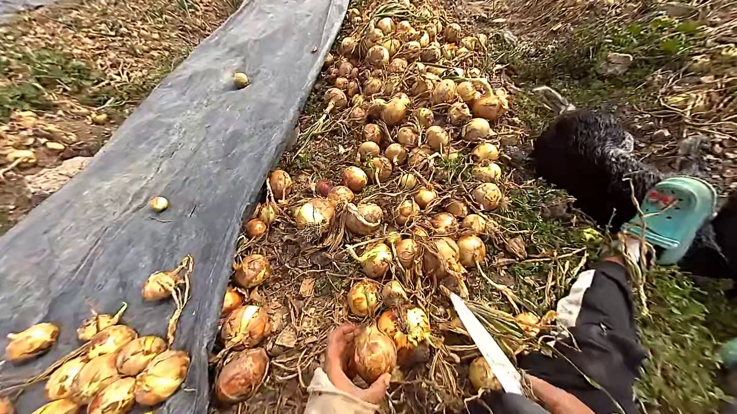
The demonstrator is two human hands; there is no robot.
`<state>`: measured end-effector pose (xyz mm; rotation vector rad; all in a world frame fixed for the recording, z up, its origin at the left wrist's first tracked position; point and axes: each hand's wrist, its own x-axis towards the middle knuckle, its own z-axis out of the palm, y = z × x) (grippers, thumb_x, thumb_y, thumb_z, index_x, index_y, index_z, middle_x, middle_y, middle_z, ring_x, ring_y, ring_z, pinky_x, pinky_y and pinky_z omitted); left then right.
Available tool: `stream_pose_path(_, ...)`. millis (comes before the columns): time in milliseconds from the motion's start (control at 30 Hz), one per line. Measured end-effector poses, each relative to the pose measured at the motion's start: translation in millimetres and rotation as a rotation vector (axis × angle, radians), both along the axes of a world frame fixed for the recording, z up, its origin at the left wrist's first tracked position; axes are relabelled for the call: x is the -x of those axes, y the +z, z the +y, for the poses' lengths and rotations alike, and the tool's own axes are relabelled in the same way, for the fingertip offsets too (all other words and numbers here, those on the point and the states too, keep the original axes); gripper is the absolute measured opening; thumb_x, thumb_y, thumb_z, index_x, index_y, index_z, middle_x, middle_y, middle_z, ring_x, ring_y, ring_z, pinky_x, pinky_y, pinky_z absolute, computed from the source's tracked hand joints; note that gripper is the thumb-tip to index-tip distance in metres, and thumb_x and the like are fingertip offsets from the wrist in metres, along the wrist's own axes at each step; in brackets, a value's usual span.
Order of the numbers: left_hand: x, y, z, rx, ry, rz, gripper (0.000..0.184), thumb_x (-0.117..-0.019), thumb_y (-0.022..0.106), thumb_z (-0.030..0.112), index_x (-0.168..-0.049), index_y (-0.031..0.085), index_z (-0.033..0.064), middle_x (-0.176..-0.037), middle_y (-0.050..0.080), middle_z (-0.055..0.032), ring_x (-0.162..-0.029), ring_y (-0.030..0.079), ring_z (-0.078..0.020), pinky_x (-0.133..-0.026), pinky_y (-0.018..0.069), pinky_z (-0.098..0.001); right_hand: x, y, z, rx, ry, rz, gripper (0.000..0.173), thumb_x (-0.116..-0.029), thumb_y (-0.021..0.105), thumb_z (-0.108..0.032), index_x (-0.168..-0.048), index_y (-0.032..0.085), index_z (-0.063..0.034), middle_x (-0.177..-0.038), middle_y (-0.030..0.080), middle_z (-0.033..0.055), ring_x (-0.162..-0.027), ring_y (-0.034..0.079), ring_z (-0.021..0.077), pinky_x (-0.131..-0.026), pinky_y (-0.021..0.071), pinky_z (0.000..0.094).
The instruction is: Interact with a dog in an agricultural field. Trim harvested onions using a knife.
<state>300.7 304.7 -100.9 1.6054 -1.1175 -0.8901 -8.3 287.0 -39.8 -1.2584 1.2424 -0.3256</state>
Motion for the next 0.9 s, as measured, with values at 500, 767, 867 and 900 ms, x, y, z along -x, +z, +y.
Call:
stream_pose_path(500,126.2,36.9,-41.7,0.493,-0.665,-0.343,0.074,-0.0610,0.086,0.035,-0.115,0.066,-0.0120,-0.116,0.069,-0.0286,-0.108,0.070,-0.0284,-0.096,0.0562,-0.0368,0.8,35.0,-18.3,0.070,-0.104,0.031,0.049,-0.1024,0.053,-0.043,-0.120,0.062,0.0018,-0.092,0.066,0.0152,-0.074,0.065,0.0229,-0.074,0.0549,0.0445)
stream_pose_path(767,146.6,23.2,-67.9,0.320,-0.312,-0.685,0.068,-0.0559,0.083,0.037,-0.105,0.073,-0.0089,-0.112,0.068,-0.0342,-0.100,0.066,-0.0521,-0.085,0.0532,-0.0574,-2.1,24.6,-9.3,-0.192,-0.080,-0.034,0.043,-0.1116,0.031,-0.031,-0.104,0.059,-0.0001,-0.068,0.052,0.0047,-0.054,0.052,0.0141,-0.058,0.0492,0.0339)
stream_pose_path(867,121.3,24.2,-103.3,-0.275,-0.172,-0.030,0.074,-0.0770,0.087,0.014,-0.137,0.050,-0.0095,-0.124,0.062,-0.0241,-0.110,0.064,-0.0250,-0.097,0.0521,-0.0384,-1.5,29.4,-4.0,-0.172,-0.024,-0.024,0.044,-0.1116,0.033,-0.027,-0.109,0.062,0.0054,-0.080,0.060,0.0150,-0.065,0.058,0.0232,-0.068,0.0516,0.0434)
stream_pose_path(900,118.3,13.3,-108.6,-0.242,-0.101,0.169,0.068,-0.0792,0.077,0.015,-0.135,0.048,-0.0099,-0.110,0.066,-0.0187,-0.093,0.067,-0.0173,-0.084,0.0565,-0.0339,1.1,22.4,-4.4,-0.159,-0.097,-0.025,0.043,-0.1106,0.034,-0.030,-0.111,0.061,0.0043,-0.080,0.059,0.0135,-0.064,0.057,0.0218,-0.067,0.0515,0.0427)
